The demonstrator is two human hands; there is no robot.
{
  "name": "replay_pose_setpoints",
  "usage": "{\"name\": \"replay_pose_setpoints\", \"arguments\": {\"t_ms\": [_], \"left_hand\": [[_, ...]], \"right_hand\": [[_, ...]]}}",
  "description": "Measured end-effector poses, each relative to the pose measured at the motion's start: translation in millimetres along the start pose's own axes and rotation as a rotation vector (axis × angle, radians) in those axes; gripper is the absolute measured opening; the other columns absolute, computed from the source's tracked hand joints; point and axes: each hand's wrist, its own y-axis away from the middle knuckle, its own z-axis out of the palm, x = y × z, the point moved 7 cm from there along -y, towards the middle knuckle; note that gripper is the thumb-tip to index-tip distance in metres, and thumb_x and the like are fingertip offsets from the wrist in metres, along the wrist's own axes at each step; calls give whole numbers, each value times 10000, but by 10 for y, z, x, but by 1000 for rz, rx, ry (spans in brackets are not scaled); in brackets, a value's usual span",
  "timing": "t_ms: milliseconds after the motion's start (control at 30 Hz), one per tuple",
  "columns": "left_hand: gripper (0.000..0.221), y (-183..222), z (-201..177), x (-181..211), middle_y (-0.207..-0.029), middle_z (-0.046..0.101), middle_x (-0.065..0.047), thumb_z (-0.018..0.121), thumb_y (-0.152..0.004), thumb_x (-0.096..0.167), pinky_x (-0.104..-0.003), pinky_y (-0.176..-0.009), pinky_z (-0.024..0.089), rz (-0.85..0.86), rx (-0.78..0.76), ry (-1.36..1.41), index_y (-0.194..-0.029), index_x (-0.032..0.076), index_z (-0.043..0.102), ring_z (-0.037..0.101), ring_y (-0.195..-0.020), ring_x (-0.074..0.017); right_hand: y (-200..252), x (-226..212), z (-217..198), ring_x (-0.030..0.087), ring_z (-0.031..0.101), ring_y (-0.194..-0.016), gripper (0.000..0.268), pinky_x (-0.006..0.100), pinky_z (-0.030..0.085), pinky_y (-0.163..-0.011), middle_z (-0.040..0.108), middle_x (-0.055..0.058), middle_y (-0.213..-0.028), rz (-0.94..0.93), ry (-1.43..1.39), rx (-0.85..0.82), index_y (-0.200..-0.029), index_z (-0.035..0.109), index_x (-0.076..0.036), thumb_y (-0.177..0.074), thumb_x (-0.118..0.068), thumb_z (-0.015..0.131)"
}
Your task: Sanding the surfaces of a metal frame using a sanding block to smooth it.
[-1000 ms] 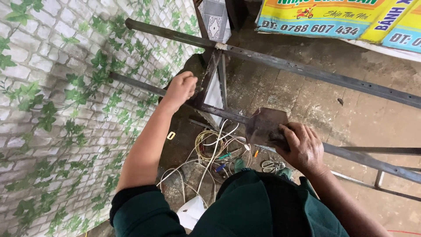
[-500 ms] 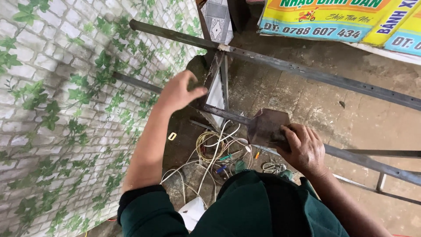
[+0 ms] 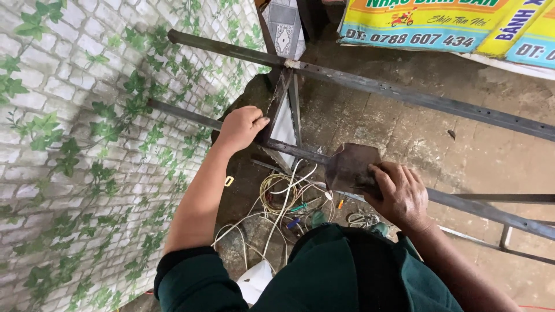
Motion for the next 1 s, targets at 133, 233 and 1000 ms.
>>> {"name": "replay_pose_setpoints", "arguments": {"t_ms": [133,233,1000], "left_hand": [[411,2,10,-1,-644,433,-29,561,-1077,240,-369,-526,391,-1,11,-18,-699,124,450,474,-535,-255],[414,-9,25,-37,-644,419,-16,563,-1075,260,-345,-527,389,1,22,-62,-702,129,440,473,-538,-239],[535,-1020,12,-164,-991,722,-189,817,-826,531,-507,-820,572,-439,26,115,-1005,38,712,694,-1045,-424]], "right_hand": [[-20,-5,-10,322,681,-836,545,440,555,-751,630,122,-1027,8,12,20,-1228,678,-130,-743,-336,818],[-31,3,-32,311,687,-841,542,430,560,-750,632,115,-1016,9,10,23,-1209,683,-135,-728,-341,825],[-59,-32,-36,321,685,-831,658,443,547,-760,627,124,-1081,12,-37,-63,-1254,643,-131,-693,-402,853]]}}
